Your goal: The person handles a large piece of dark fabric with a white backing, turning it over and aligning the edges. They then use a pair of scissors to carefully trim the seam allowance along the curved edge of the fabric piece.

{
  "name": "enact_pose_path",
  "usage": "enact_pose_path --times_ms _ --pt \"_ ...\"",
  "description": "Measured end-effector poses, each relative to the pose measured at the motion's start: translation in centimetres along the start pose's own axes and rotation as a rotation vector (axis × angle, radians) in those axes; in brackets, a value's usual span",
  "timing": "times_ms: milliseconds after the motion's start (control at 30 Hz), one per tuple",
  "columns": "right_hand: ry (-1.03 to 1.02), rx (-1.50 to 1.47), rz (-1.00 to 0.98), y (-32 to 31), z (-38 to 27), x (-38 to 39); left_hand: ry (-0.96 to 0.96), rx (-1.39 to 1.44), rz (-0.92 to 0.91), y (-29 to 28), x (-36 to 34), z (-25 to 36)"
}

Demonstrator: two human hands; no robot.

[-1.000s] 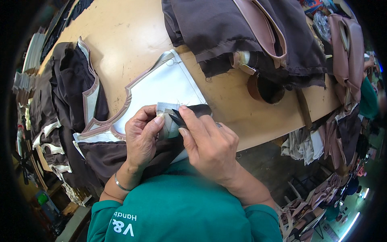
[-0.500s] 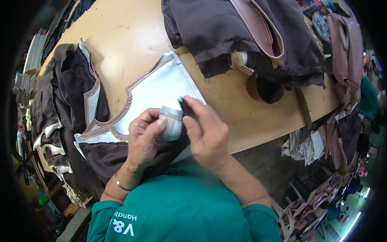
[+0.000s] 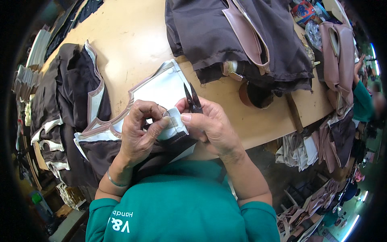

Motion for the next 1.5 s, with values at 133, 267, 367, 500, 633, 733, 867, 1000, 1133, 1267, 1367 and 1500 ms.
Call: enact_pose_path --times_ms 133,267,367,500,633,733,867,1000,1133,1267,1367,1500 --pt "0.017 -0.016 -0.052 -0.5 0.7 0.3 -0.054 -0.062 -0.050 -0.4 0.6 0.5" --pt "-0.030 0.113 -0.114 0.0 0.9 1.1 0.259 -0.412 -0.004 -1.1 1.6 0.1" --pt "-0.181 0.272 -0.170 0.6 2.5 1.6 0.158 -0.588 0.030 -2.4 3.3 1.3" --pt "-0.316 0.659 -0.460 1.6 4.3 2.0 -0.224 -0.049 0.133 -3.3 6.8 1.0" --pt "-0.365 0.793 -0.641 2.5 6.1 1.0 -0.246 -0.149 0.144 -4.6 8.6 -0.3" --pt "-0.299 0.855 -0.679 3.0 6.5 0.3 -0.464 0.115 0.306 -4.1 9.6 0.3" --pt "-0.367 0.914 -0.605 3.9 5.6 -0.9 -0.312 0.216 0.401 -3.8 9.5 0.5" --pt "-0.468 0.948 -0.664 4.9 5.7 -2.6 -0.338 0.254 0.297 -5.2 9.2 0.3" --pt "-0.544 1.125 -0.677 5.2 6.1 -3.1 -0.352 0.331 0.294 -5.5 9.0 -0.1" --pt "-0.618 1.292 -0.659 5.5 6.0 -3.3 -0.371 0.377 0.255 -5.8 9.1 -0.6" --pt "-0.667 1.368 -0.640 5.5 5.9 -3.4 -0.406 0.434 0.258 -5.7 8.9 -0.5" --pt "-0.684 1.406 -0.620 5.5 5.8 -3.4 -0.383 0.486 0.235 -5.7 8.6 -0.7"
Point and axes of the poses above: each hand's wrist, its own x-axis away from the middle knuckle, its own y-axis out of the palm, z = x × y, the point moved 1 cm from there along -x, towards the middle knuckle, and after that the axes turned 15 degrees about -x, right-handed, at the moved point
